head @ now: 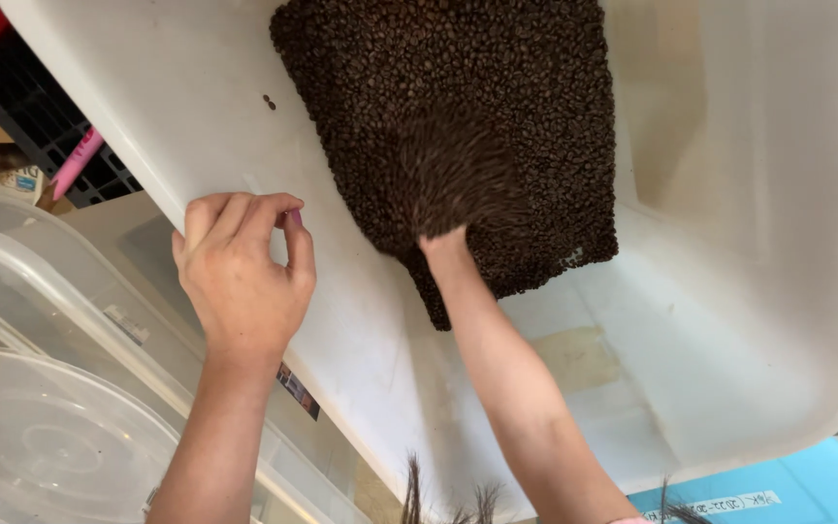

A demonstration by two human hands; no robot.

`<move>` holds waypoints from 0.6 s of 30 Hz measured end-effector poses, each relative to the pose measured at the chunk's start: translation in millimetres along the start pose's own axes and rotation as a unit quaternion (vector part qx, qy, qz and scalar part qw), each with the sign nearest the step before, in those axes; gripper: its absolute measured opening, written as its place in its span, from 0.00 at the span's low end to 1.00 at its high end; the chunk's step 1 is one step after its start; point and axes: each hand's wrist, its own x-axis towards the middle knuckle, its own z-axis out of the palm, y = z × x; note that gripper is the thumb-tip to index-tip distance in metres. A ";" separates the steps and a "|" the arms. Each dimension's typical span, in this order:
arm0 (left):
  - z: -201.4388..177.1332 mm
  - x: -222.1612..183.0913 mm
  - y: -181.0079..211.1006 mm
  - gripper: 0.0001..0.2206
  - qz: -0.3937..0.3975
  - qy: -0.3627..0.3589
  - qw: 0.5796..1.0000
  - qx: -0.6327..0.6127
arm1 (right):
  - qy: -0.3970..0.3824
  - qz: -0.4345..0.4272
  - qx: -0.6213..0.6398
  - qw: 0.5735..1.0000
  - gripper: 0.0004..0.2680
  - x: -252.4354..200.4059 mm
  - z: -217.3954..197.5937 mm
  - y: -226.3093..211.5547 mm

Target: Inspecting and sorting roasted and green coffee beans for quality control

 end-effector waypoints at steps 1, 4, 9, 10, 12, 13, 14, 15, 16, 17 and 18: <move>0.9 -0.3 0.6 0.07 -0.002 -0.003 1.000 -0.005 | -0.019 -0.009 0.017 1.000 0.27 3.7 15.7 -8.2; 0.3 -1.3 2.3 0.07 -0.014 -0.009 1.000 -0.005 | -0.060 -0.030 0.048 0.997 0.26 9.1 49.0 -42.8; 6.1 -3.6 -0.2 0.06 -0.014 -0.004 1.000 -0.003 | -0.124 -0.058 0.092 0.986 0.25 0.6 113.7 -96.2; 6.8 -4.2 -0.6 0.06 -0.009 -0.001 1.000 -0.008 | -0.144 -0.066 0.108 0.981 0.25 -3.0 122.8 -102.7; 6.1 -4.5 -0.3 0.06 -0.017 -0.008 1.000 -0.001 | -0.177 -0.100 0.014 0.979 0.25 -18.0 97.9 -107.5; 6.1 -5.3 0.1 0.06 -0.024 -0.019 1.000 0.007 | -0.206 -0.132 -0.079 0.966 0.25 -25.5 83.9 -110.1; 6.3 -5.5 -0.2 0.06 -0.026 -0.018 0.999 0.005 | -0.206 -0.133 -0.081 0.966 0.25 -32.5 59.7 -103.4; 6.4 -5.5 -0.8 0.06 -0.024 -0.017 1.000 0.007 | -0.145 -0.176 -0.117 0.966 0.23 -39.2 35.3 -96.3; 6.9 -5.6 -1.2 0.06 -0.021 -0.016 1.000 0.008 | -0.083 -0.219 -0.153 0.960 0.22 -45.7 10.8 -89.5; 8.2 -6.0 -1.8 0.06 -0.021 -0.016 1.000 0.007 | -0.083 -0.220 -0.153 0.960 0.22 -44.5 -17.6 -83.9; 9.7 -6.5 -2.4 0.06 -0.021 -0.009 1.000 0.005 | 0.004 -0.231 -0.164 0.959 0.21 -43.2 -46.0 -78.3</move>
